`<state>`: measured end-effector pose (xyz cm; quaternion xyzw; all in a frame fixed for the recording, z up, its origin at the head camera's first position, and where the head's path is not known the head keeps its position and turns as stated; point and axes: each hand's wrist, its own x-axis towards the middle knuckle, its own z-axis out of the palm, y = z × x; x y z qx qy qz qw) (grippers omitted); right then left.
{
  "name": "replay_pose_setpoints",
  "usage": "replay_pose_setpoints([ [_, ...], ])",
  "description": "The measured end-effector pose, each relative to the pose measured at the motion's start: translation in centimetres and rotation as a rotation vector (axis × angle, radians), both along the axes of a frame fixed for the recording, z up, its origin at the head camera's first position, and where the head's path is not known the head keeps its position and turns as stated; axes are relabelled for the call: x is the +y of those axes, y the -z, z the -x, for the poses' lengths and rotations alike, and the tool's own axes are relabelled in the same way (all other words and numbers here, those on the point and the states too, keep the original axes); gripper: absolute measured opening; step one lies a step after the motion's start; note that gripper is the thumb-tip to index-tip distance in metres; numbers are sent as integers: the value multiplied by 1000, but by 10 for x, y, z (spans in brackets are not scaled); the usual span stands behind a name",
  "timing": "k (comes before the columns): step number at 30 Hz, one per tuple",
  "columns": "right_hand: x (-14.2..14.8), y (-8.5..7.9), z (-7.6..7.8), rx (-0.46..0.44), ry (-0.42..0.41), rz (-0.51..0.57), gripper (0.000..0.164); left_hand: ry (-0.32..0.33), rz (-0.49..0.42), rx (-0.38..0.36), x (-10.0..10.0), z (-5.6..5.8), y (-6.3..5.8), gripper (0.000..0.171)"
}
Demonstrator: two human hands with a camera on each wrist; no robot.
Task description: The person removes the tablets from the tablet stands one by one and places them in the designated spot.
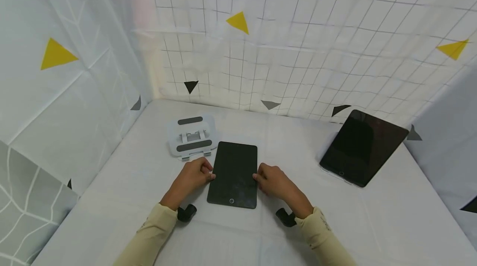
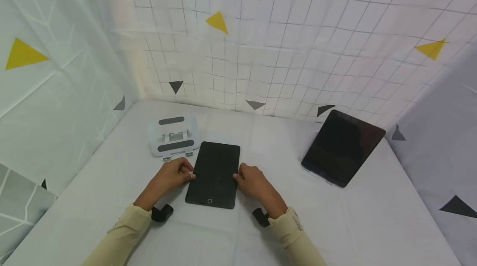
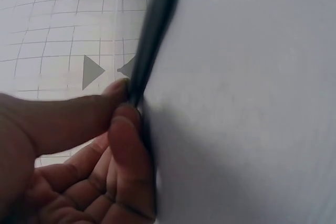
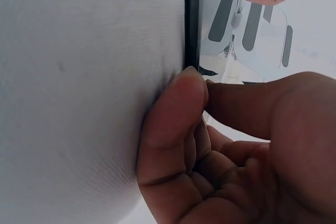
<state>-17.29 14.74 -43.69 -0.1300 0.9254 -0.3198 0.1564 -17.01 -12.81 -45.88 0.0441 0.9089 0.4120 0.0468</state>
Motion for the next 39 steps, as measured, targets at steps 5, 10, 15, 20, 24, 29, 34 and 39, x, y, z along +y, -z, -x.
replay_pose_setpoints([
  [5,4,2,1,-1,-28,32,18,-1,13,2,-1,2,2,19],
  [10,6,1,0,-29,-45,28,18,-8,-1,-16,0,0,9,19],
  [15,7,-4,2,-37,-53,26,18,-3,-19,-9,0,0,6,19],
  [20,12,-17,2,-36,-15,-16,21,9,-16,-35,2,3,-9,23],
  [24,27,-29,3,10,50,-36,27,74,-48,11,18,9,-25,22],
  [29,55,-48,8,87,160,-62,34,197,-101,112,54,20,-47,19],
  [34,84,-71,7,145,321,-97,41,280,-130,131,94,25,-60,22],
  [39,117,-90,2,178,441,-139,45,316,-147,115,129,25,-61,24],
])
